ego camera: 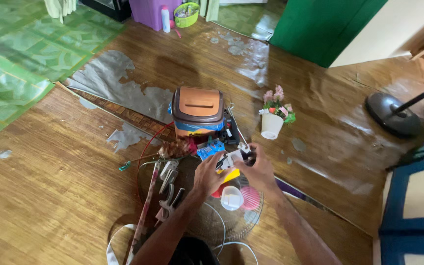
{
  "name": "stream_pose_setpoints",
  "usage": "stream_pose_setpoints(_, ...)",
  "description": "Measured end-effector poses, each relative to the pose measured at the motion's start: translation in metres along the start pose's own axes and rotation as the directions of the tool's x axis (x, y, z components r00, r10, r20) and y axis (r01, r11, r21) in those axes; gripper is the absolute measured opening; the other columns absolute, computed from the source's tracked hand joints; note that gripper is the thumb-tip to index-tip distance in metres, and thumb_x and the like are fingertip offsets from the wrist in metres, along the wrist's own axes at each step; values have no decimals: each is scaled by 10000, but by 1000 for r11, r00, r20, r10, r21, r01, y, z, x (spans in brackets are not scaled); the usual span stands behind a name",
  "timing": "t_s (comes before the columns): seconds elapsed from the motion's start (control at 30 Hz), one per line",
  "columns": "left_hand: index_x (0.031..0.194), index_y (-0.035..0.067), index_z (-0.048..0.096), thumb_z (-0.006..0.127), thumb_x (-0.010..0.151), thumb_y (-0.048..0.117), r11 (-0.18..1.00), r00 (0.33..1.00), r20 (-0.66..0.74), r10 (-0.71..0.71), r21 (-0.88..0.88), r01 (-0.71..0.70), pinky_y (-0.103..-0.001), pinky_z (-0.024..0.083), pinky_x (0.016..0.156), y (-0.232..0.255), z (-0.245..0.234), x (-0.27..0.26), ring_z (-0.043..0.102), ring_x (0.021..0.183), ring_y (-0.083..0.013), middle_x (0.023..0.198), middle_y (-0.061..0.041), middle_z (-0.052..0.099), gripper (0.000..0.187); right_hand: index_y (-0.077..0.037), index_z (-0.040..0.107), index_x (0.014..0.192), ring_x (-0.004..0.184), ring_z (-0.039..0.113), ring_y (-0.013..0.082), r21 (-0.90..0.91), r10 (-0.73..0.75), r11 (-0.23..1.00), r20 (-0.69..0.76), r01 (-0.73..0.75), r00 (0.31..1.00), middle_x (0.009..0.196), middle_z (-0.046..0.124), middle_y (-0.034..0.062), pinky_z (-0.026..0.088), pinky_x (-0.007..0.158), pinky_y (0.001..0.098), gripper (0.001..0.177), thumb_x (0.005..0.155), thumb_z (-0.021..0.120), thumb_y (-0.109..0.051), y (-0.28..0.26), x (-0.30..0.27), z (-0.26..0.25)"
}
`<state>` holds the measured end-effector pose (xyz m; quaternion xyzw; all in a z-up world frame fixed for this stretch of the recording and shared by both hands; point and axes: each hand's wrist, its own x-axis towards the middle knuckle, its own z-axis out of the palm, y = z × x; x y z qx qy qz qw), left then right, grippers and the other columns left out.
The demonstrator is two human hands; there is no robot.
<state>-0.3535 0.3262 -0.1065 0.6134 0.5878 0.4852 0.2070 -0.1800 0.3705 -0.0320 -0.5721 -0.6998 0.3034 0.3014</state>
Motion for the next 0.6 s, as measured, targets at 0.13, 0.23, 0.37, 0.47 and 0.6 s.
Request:
stream_pose_setpoints(0.13, 1353, 129, 541, 877, 716, 418, 991, 995, 11, 98, 91, -99, -491, 528, 890, -46, -7, 46, 624, 1130, -376, 1274, -146, 637, 776, -132, 573, 1305, 940, 740, 206, -62, -15, 998, -68, 11, 998, 1064, 764, 124, 570, 843, 367, 666, 740, 861, -335, 7, 55, 16)
stream_pose_setpoints(0.23, 1428, 167, 507, 853, 762, 349, 966, 999, 19, 39, 254, -43, -480, 553, 909, -90, -11, 87, 620, 1189, -339, 1370, -80, 586, 772, -148, 556, 1324, 917, 751, 219, -40, 32, 999, -65, -35, 997, 1045, 771, 114, 584, 844, 373, 690, 730, 844, -351, 8, 97, 29)
stream_pose_setpoints(0.37, 1478, 175, 441, 827, 753, 230, 877, 989, 91, -113, 477, 56, -487, 571, 862, -133, -7, 124, 604, 1165, -362, 1517, -55, 440, 824, -137, 549, 1331, 934, 725, 236, -70, -123, 991, -60, 119, 991, 1052, 737, 103, 566, 844, 386, 691, 742, 853, -333, 11, 145, 51)
stream_pose_setpoints(0.47, 1529, 175, 390, 796, 744, 132, 829, 987, 72, -145, 554, 81, -477, 588, 837, -156, -6, 141, 602, 1145, -384, 1587, -50, 368, 885, -114, 571, 1287, 906, 745, 237, -157, -305, 943, -68, 292, 950, 999, 754, 101, 577, 860, 376, 644, 746, 859, -312, 13, 177, 72)
stream_pose_setpoints(0.6, 1533, 223, 400, 738, 723, 69, 820, 999, -23, -44, 570, 49, -485, 576, 906, -179, 8, 140, 626, 1111, -399, 1595, -51, 349, 891, -92, 540, 1290, 902, 748, 248, -42, -369, 928, -4, 369, 929, 991, 752, 115, 582, 826, 383, 576, 799, 812, -224, 18, 204, 102)
